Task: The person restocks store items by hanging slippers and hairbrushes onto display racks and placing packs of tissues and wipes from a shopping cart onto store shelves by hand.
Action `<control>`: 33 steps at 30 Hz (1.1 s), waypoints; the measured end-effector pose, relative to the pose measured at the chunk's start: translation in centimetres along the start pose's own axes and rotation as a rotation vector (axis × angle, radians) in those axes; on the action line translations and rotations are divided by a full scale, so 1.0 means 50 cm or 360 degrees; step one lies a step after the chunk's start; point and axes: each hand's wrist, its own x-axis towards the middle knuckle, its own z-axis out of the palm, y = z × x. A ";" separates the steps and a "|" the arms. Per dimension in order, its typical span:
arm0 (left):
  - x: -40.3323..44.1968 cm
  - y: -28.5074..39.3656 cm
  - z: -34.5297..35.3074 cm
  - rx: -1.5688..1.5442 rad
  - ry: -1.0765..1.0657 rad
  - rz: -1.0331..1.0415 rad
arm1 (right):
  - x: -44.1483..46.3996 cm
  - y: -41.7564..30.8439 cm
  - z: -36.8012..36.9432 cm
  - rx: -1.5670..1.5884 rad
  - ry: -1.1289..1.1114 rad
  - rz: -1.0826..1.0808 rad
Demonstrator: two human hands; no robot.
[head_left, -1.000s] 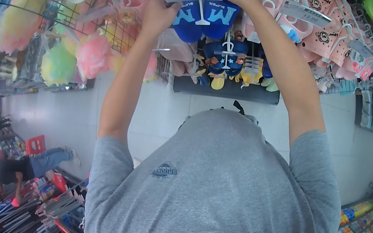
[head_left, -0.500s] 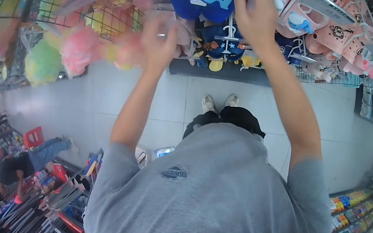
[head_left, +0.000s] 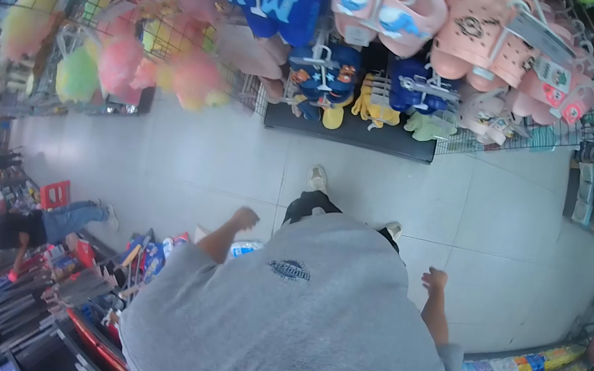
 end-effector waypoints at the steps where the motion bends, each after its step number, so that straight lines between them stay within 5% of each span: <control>1: 0.008 0.044 0.003 0.0006 0.0060 -0.0119 | -0.030 0.028 -0.048 0.0189 0.0005 -0.0017; 4: 0.057 0.215 0.031 0.0694 0.0324 -0.0128 | 0.006 0.144 -0.155 0.0359 -0.0045 0.0004; 6: 0.048 0.408 0.100 0.0745 0.0769 0.0042 | 0.036 0.186 -0.207 0.0352 -0.0078 0.0041; 7: 0.104 0.485 0.134 0.0817 0.0726 0.0086 | 0.044 0.195 -0.225 0.0319 -0.0092 0.0065; 8: 0.155 0.561 0.174 0.1473 0.0605 0.0576 | 0.054 0.198 -0.243 0.0289 -0.0104 0.0061; 9: 0.167 0.628 0.230 0.0922 0.0841 0.1177 | 0.056 0.184 -0.257 0.0261 -0.0110 0.0047; 11: 0.023 0.855 0.351 0.0226 0.0681 0.0996 | 0.057 0.136 -0.290 0.0221 -0.0119 -0.0013; 14: -0.049 1.029 0.493 0.0220 0.0533 0.1195 | 0.105 0.058 -0.352 0.0281 -0.0184 -0.0221; 18: 0.049 1.066 0.601 0.0492 0.0429 0.1301 | 0.174 -0.060 -0.458 0.0307 -0.0245 -0.0421; 22: 0.127 1.039 0.621 0.1333 0.0215 0.1119 | 0.231 -0.166 -0.584 0.0425 -0.0210 -0.0507; 23: 0.210 1.004 0.625 0.1593 0.0164 0.0779 | 0.253 -0.197 -0.619 0.0495 -0.0194 -0.0538; 26: 0.258 1.018 0.642 0.0890 0.0115 0.0164 | 0.344 -0.241 -0.737 0.0544 -0.0112 -0.0507; 29: 0.298 1.140 0.709 0.0717 0.0119 0.0102 | 0.425 -0.240 -0.871 0.0535 0.0010 -0.0342; 30: 0.317 1.217 0.740 0.0990 0.0045 0.0143 | 0.451 -0.231 -0.914 0.0511 0.0057 -0.0235; 32: 0.404 1.379 0.823 0.1811 -0.0216 0.0853 | 0.465 -0.238 -0.996 0.0556 0.0072 -0.0123; 33: 0.446 1.463 0.875 0.1678 0.0088 0.1083 | 0.480 -0.250 -1.029 0.0549 0.0103 -0.0112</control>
